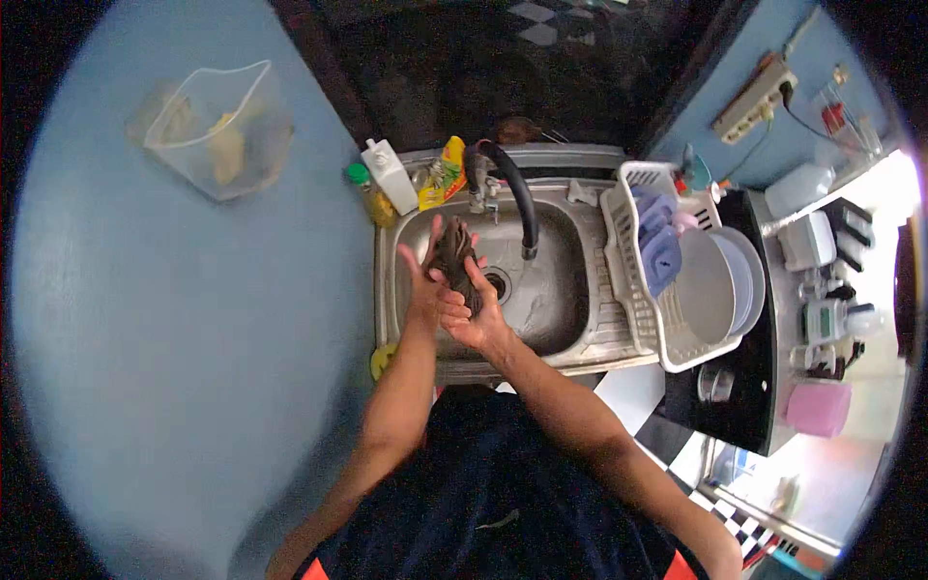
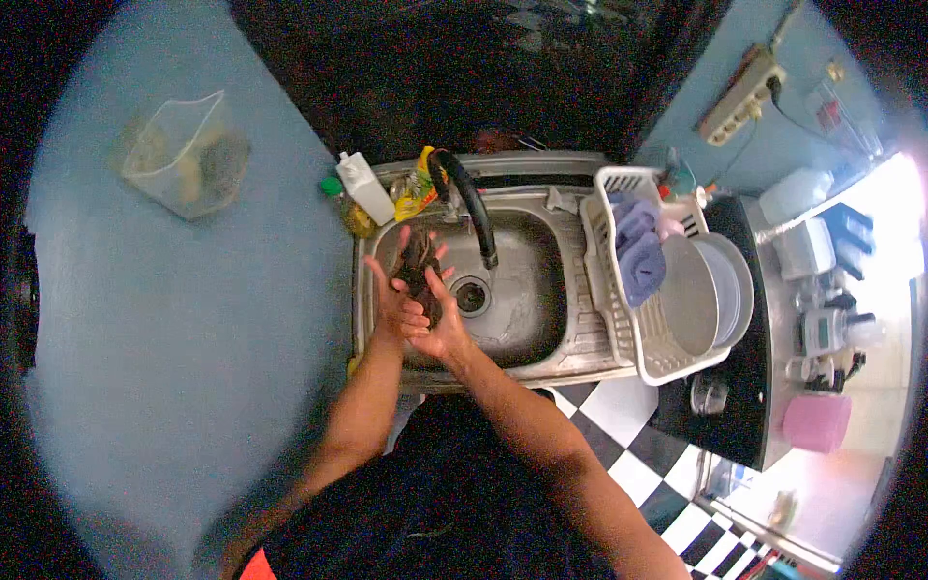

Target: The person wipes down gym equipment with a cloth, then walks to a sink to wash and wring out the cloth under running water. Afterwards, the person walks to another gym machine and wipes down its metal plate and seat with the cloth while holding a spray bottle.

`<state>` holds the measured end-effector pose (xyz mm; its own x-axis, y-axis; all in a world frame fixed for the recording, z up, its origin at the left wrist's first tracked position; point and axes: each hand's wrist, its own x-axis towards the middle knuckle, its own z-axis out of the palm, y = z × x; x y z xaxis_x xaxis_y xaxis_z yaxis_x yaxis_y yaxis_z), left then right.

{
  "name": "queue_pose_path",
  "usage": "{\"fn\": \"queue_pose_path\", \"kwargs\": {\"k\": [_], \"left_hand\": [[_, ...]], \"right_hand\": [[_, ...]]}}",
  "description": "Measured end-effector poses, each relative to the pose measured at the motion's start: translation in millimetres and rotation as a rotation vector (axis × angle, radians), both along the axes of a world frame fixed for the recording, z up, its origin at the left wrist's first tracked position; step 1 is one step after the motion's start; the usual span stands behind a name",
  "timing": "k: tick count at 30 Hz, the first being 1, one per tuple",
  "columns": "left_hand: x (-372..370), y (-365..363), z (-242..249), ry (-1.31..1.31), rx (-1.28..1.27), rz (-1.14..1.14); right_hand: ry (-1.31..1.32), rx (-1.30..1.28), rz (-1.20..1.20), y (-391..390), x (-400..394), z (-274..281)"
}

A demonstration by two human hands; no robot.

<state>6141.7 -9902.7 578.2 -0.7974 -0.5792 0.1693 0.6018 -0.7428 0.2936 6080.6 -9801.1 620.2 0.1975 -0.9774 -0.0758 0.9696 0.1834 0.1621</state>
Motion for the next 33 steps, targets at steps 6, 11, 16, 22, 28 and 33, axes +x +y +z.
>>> {"fn": "queue_pose_path", "kwargs": {"k": [6, 11, 16, 22, 28, 33], "left_hand": [[-7, 16, 45, 0.234, 0.415, -0.125], [-4, -3, 98, -0.213, 0.051, 0.022], [1, -8, 144, -0.628, -0.361, 0.005], [-23, -22, 147, -0.964, -0.895, 0.272], [-40, -53, 111, -1.137, -0.884, 0.566], [-45, -64, 80, -1.225, -0.734, 0.773]], "right_hand": [[-0.039, -0.045, 0.016, 8, -2, 20], [0.142, 0.048, 0.138, 31, -7, 68], [0.817, -0.049, 0.352, 33, -22, 74], [1.677, 0.042, 0.431, -3, -47, 85], [2.666, -0.071, 0.239, -56, -60, 41], [2.723, 0.215, 0.322, -68, -56, 42]]}}
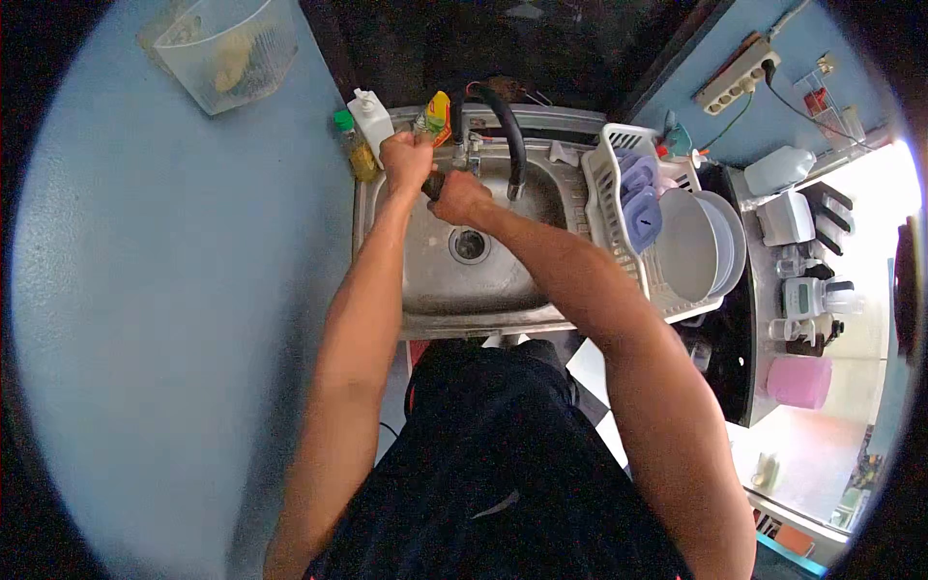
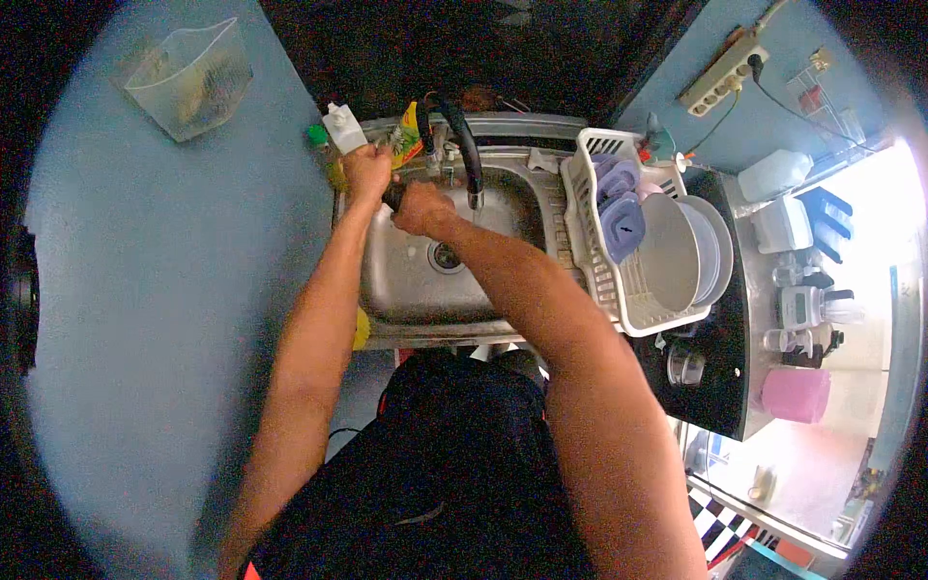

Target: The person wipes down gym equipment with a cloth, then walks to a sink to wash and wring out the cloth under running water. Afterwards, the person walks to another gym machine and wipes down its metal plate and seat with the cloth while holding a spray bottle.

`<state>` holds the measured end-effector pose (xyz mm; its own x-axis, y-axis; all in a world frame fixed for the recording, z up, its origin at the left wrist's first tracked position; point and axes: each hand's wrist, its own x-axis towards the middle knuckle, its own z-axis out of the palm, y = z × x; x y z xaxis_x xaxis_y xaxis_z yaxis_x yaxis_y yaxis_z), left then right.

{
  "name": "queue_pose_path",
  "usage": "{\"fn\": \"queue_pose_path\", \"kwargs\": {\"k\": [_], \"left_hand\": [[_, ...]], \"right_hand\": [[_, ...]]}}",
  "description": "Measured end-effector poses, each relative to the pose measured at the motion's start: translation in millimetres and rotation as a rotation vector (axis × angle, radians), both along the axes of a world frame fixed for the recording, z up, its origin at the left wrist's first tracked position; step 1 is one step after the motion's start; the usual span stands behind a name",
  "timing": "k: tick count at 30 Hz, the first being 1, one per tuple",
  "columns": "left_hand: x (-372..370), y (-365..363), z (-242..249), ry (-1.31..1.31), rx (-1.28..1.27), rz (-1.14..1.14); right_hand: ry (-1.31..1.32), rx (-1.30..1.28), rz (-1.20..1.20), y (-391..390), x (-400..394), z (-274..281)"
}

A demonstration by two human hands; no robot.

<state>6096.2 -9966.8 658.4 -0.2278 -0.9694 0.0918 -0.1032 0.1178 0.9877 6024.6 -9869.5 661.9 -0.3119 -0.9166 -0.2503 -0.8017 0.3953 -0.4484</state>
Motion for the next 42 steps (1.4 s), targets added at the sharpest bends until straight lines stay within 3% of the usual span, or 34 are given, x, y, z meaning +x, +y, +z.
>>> {"fn": "queue_pose_path", "kwargs": {"k": [5, 9, 12, 14, 15, 16, 18, 19, 21, 24, 25, 27, 28, 30, 34, 37, 40, 42], "left_hand": [[2, -5, -27, -0.022, -0.005, 0.095], [9, 7, -33, -0.146, -0.026, 0.088], [19, 14, -48, -0.431, -0.242, -0.006], [22, 24, -43, -0.694, -0.349, -0.209], [26, 32, -39, -0.829, -0.396, -0.317], [29, 34, -31, -0.865, -0.22, -0.422], [33, 33, -15, -0.919, 0.132, -0.628], [36, 28, -15, -0.74, 0.255, -0.667], [54, 14, -17, -0.37, 0.496, -0.727], [83, -14, 1, 0.209, 0.56, -1.142], [84, -9, 12, 0.384, 0.452, -1.147], [87, 8, 26, 0.729, 0.239, -1.136], [79, 3, 22, 0.762, 0.414, -1.114], [55, 5, 14, 1.077, 0.493, -1.298], [42, 86, 113, 1.578, 0.052, -1.189], [61, 108, 141, 1.668, -0.015, -1.142], [74, 106, 173, 1.546, -0.164, -1.184], [75, 106, 182, 1.513, -0.132, -1.145]], "right_hand": [[-0.011, 0.09, -0.057, 5, 13, 15], [-0.026, -0.023, -0.153, 14, 28, -18], [-0.058, -0.11, -0.131, 42, 42, -18], [-0.127, -0.082, -0.073, 55, 40, -16], [-0.112, -0.143, 0.011, 55, 37, -43], [-0.091, -0.209, 0.101, 47, 30, -96], [-0.419, -0.287, 0.015, 49, 28, -126], [-0.58, -0.328, -0.029, 52, 33, -106], [-1.447, 0.199, -0.563, 70, 41, -38], [-2.032, 0.097, -0.529, 86, 57, -9], [-2.233, 0.084, -0.475, 86, 59, -1], [-2.385, 0.081, -0.468, 88, 68, 23], [-2.461, 0.086, -0.469, 90, 75, 38], [-2.524, 0.033, -0.412, 93, 87, 62], [-2.764, -0.078, -0.383, 109, 100, 122], [-2.857, -0.007, -0.151, 125, 107, 162], [-2.949, -0.17, 0.067, 136, 118, 202], [-2.788, -0.196, 0.159, 140, 110, 211]]}}
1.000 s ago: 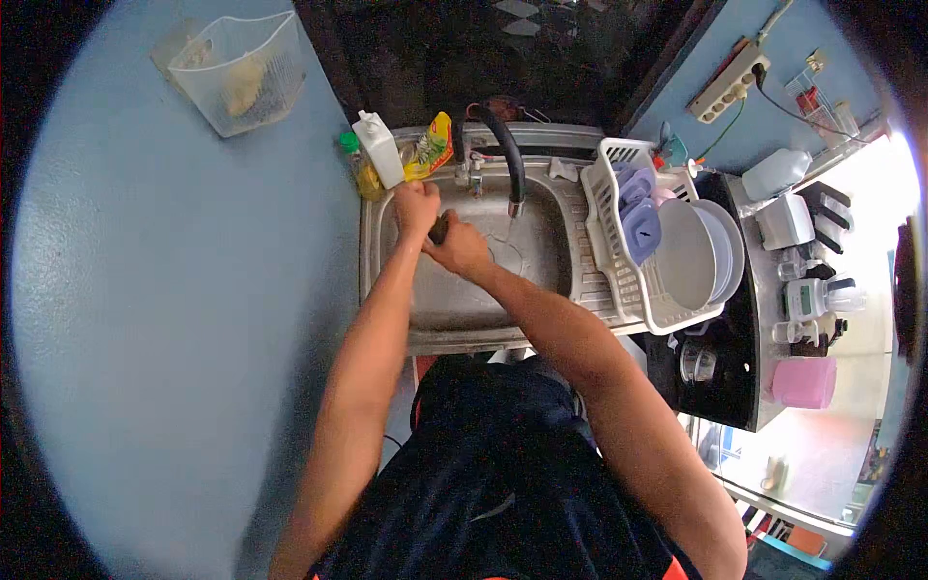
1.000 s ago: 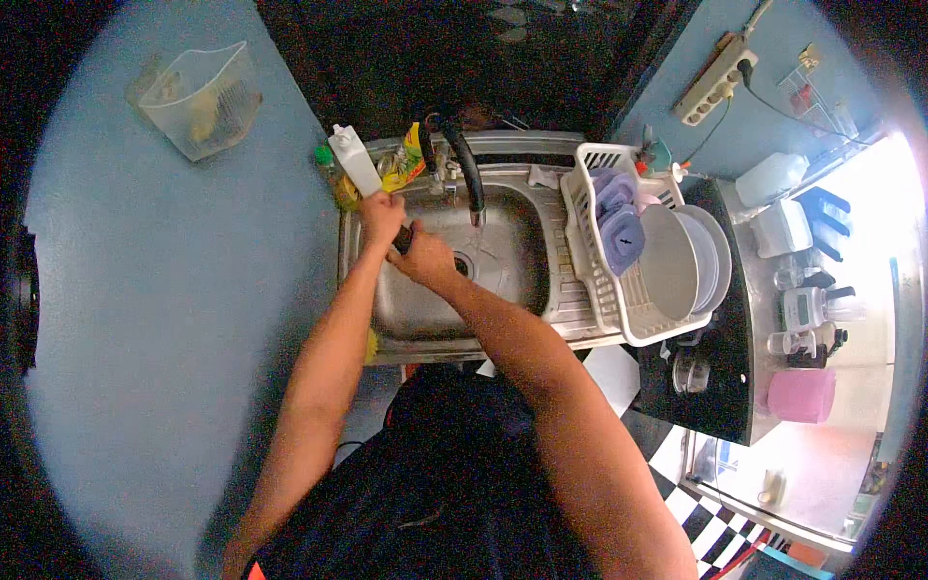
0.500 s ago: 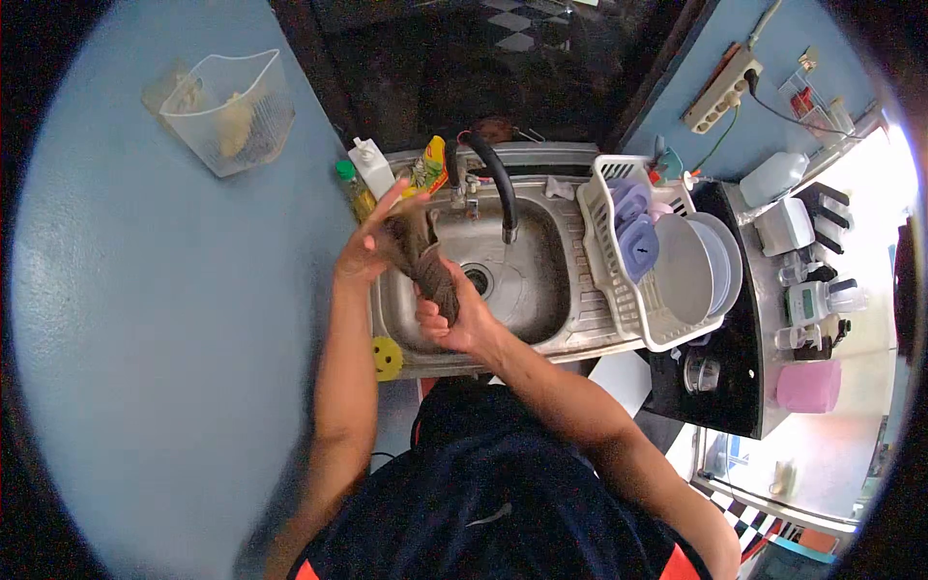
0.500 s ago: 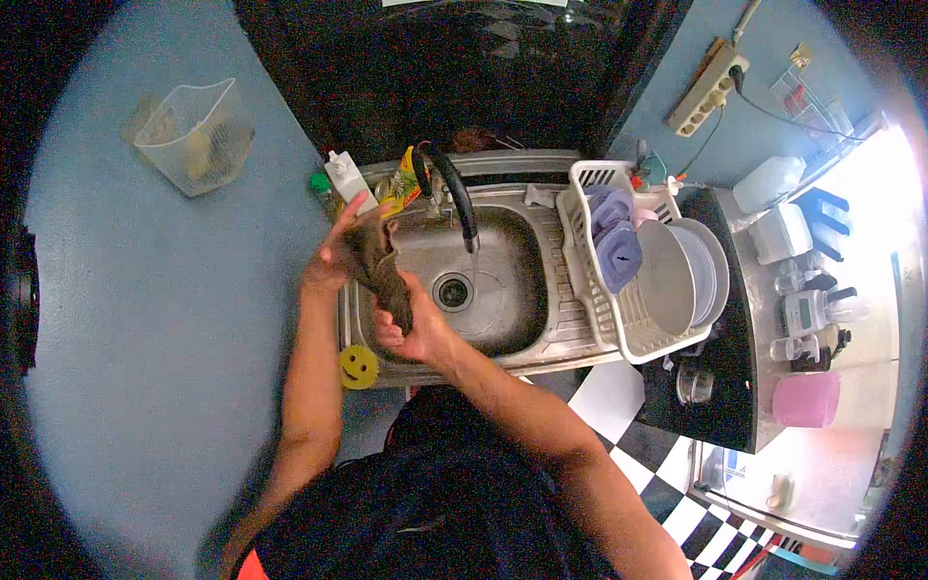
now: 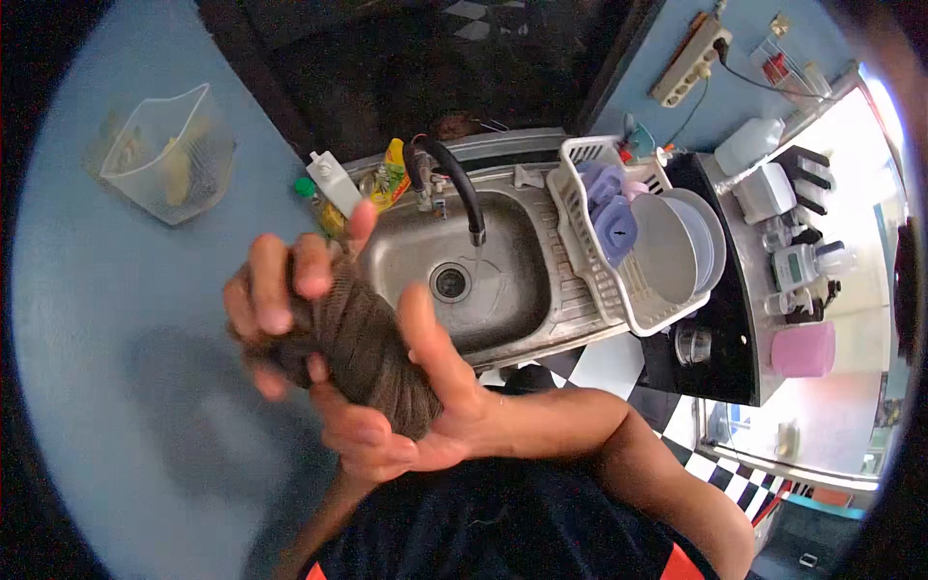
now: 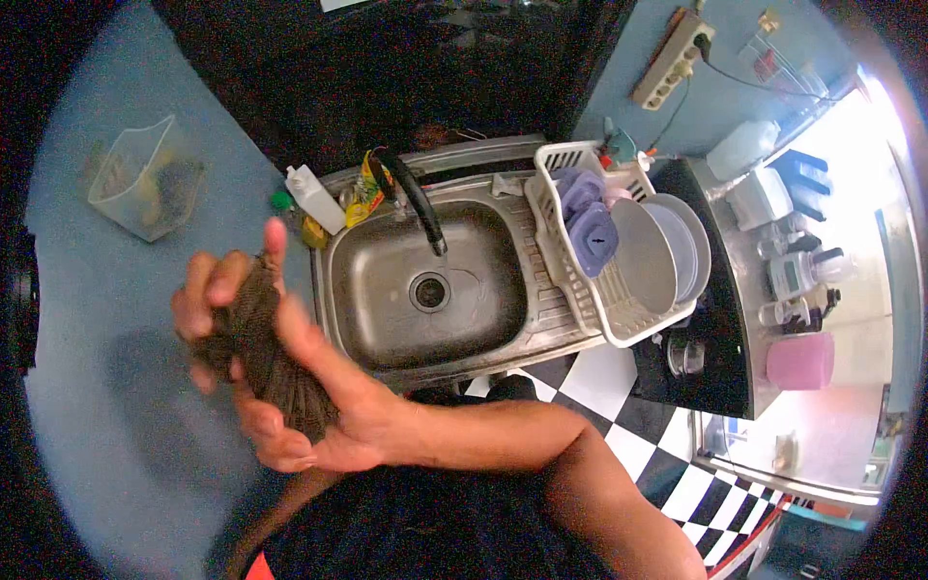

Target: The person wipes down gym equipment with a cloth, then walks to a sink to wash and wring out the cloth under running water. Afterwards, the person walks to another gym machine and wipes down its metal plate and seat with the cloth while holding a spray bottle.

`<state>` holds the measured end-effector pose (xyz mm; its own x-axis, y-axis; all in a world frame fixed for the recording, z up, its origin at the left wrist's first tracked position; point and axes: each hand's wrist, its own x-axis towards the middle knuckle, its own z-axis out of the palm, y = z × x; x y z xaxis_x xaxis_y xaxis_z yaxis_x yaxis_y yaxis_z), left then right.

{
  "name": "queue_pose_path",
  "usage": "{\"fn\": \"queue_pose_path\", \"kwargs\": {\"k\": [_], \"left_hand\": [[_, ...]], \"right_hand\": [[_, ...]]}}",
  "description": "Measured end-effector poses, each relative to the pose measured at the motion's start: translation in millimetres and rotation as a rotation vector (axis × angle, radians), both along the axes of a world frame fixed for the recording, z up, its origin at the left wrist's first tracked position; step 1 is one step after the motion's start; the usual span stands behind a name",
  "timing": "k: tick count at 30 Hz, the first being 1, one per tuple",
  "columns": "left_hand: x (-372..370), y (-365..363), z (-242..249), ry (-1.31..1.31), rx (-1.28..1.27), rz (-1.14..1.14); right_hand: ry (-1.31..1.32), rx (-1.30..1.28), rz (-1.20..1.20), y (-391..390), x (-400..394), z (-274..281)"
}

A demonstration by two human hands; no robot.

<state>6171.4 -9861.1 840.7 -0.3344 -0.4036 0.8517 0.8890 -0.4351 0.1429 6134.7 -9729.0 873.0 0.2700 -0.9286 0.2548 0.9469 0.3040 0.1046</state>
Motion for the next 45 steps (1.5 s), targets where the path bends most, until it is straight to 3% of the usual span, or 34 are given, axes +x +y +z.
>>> {"fn": "queue_pose_path", "kwargs": {"k": [5, 7, 10, 11, 13, 14, 17, 20, 23, 24, 27, 30, 35, 38, 42, 45], "left_hand": [[8, 3, 15, -0.306, 0.284, -0.309], [5, 8, 10, -0.51, 0.317, -0.288], [-1, -13, -1, -1.09, 0.113, 0.256], [-10, -19, -9, -1.204, 0.097, 0.389], [-30, -46, -51, -1.327, 0.065, 0.568], [-39, -54, -73, -1.441, 0.092, 0.687], [-58, -80, -131, -1.538, 0.072, 0.901], [-64, -99, -156, -1.582, 0.041, 1.106], [-67, -109, -168, -1.546, 0.105, 1.242], [-68, -114, -175, -1.538, 0.051, 1.384], [-71, -137, -201, -1.46, -0.133, 1.807], [-68, -151, -212, -1.599, 0.023, 1.565], [-63, -118, -178, -1.616, 0.283, 1.485], [-61, -122, -186, -1.668, 0.389, 1.391], [-64, -125, -211, -1.527, 0.705, 1.11], [-64, -122, -225, -1.538, 0.771, 1.157]], "right_hand": [[0.406, -0.355, 0.073, -8, 2, -50], [0.648, -0.16, 0.172, -9, -23, -51], [1.05, 0.047, 0.103, -29, -42, -91], [1.234, 0.127, 0.031, -37, -52, -99], [1.68, 0.196, 0.142, -63, -81, -104], [1.775, 0.274, 0.172, -74, -87, -110], [1.945, 0.324, 0.064, -110, -99, -192], [2.458, 0.167, -0.128, -136, -96, -199], [2.605, 0.156, -0.24, -153, -98, -216], [2.641, 0.299, -0.193, -158, -98, -218], [2.652, 0.329, -0.102, -159, -95, -188], [2.735, 0.342, -0.116, -168, -93, -197], [2.837, 0.281, -0.17, -171, -90, -209], [2.884, 0.215, -0.215, -170, -88, -214], [2.939, 0.115, -0.199, -164, -90, -224], [2.997, 0.04, -0.374, -161, -90, -239]]}}
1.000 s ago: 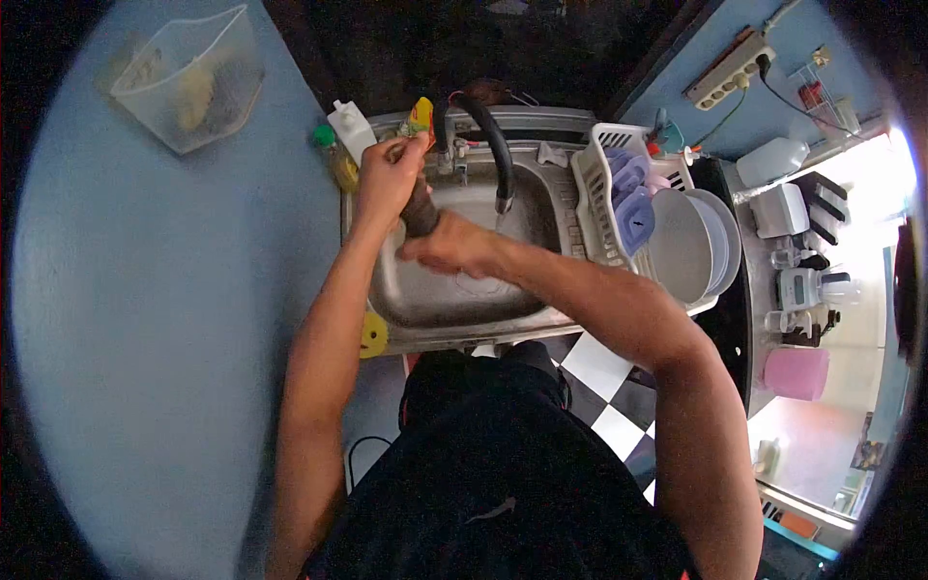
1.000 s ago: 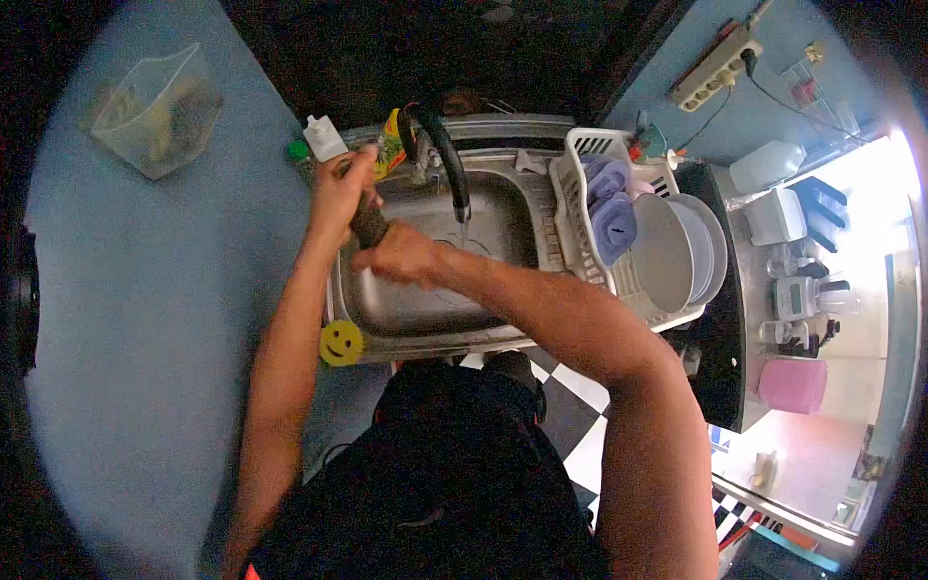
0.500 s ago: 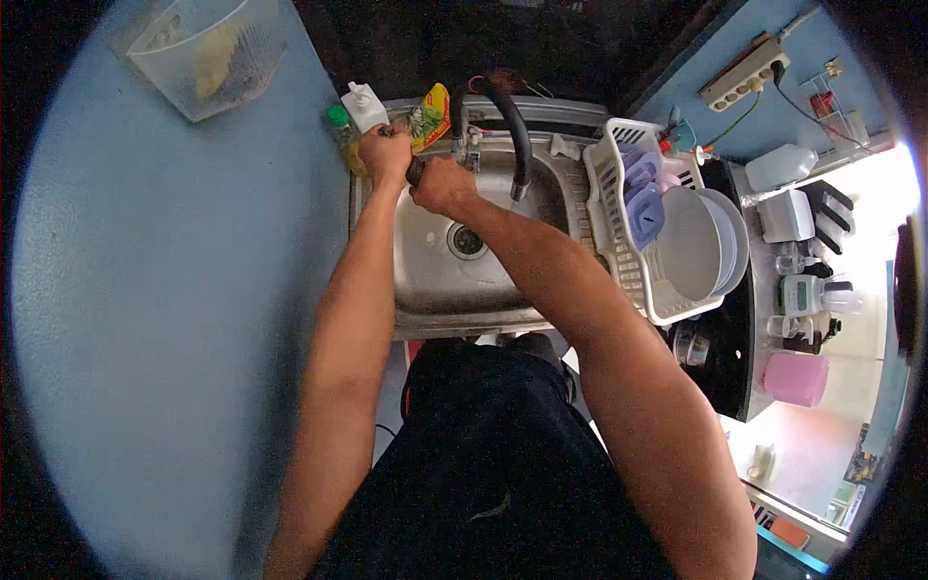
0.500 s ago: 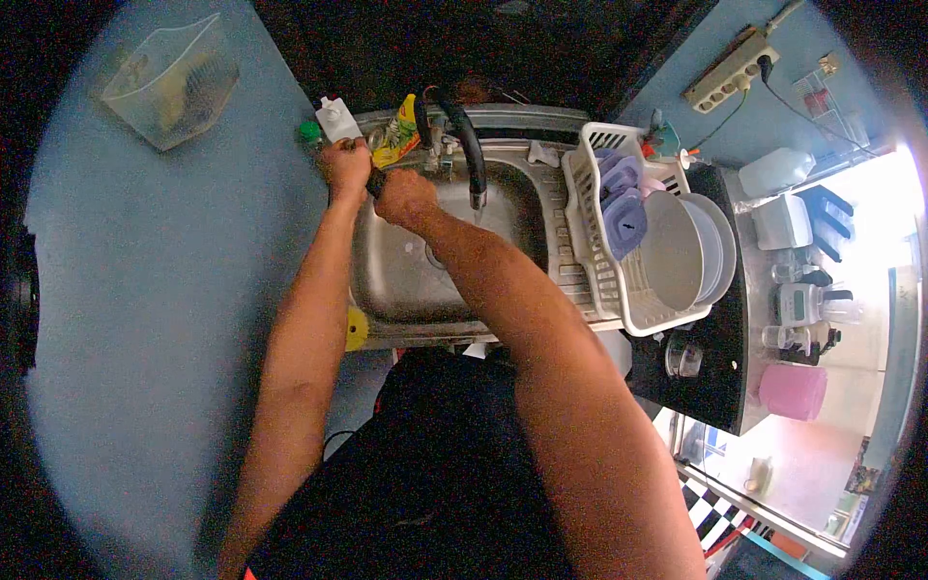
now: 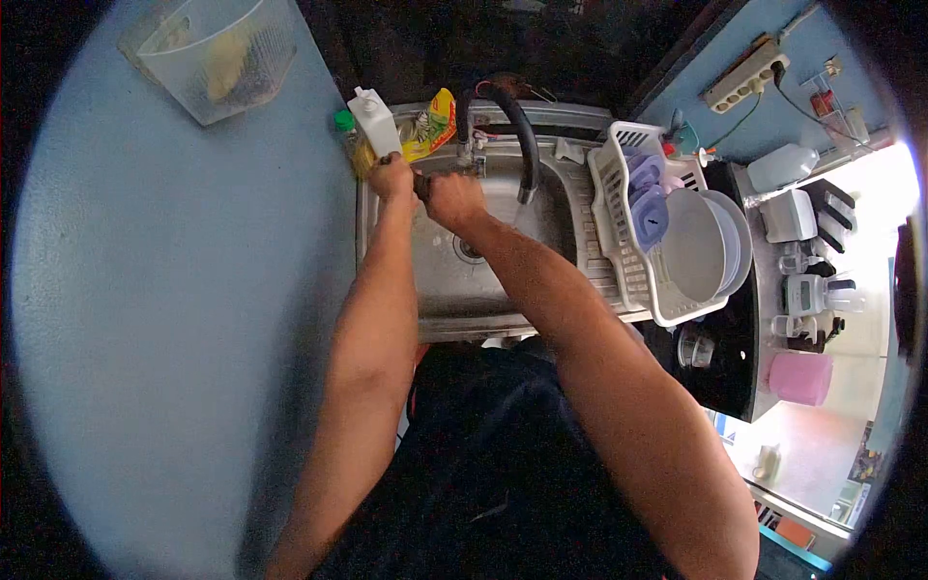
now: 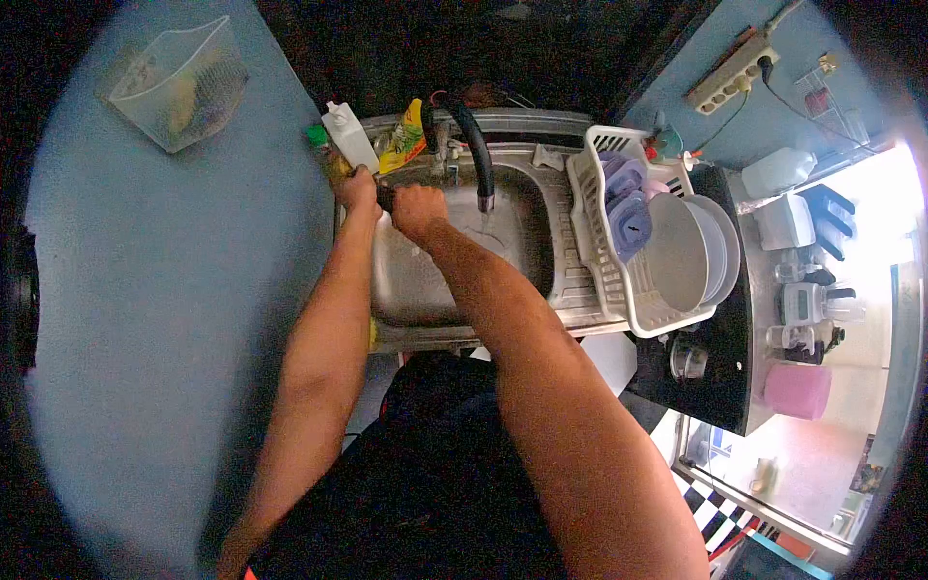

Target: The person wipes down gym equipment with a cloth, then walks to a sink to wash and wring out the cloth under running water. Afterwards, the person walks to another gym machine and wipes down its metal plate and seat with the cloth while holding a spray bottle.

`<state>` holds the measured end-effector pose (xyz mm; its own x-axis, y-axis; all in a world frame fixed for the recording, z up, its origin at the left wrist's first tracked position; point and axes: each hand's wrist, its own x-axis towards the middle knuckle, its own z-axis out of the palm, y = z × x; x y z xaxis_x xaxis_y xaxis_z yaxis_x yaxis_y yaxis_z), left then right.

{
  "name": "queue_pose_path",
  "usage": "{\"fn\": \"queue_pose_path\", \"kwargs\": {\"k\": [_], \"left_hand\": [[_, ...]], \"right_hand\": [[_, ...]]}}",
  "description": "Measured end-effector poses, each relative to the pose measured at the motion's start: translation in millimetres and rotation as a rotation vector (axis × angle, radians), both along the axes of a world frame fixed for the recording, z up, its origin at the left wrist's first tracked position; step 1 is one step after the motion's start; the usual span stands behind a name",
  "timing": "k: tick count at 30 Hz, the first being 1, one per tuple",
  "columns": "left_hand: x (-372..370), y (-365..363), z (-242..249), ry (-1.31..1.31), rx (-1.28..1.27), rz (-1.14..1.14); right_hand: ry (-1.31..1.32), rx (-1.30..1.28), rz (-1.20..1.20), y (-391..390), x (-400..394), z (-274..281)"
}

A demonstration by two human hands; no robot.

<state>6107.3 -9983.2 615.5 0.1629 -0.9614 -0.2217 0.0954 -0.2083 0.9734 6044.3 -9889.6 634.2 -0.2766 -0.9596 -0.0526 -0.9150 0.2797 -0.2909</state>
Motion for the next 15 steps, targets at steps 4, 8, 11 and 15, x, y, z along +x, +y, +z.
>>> {"fn": "queue_pose_path", "kwargs": {"k": [4, 8, 11, 15], "left_hand": [[-6, -6, -22, 0.215, 0.153, 0.095], [5, -12, -27, 0.382, 0.212, -0.179], [20, 8, 25, 0.59, 0.336, -0.439], [29, 16, 45, 0.928, 0.564, -0.826]], "right_hand": [[0.002, 0.016, 0.022, 6, -3, 0], [-0.118, 0.033, -0.098, 14, 9, 0], [-0.484, 0.068, -0.035, 23, 11, -4], [-2.078, 0.305, -0.083, 62, -2, 6]]}}
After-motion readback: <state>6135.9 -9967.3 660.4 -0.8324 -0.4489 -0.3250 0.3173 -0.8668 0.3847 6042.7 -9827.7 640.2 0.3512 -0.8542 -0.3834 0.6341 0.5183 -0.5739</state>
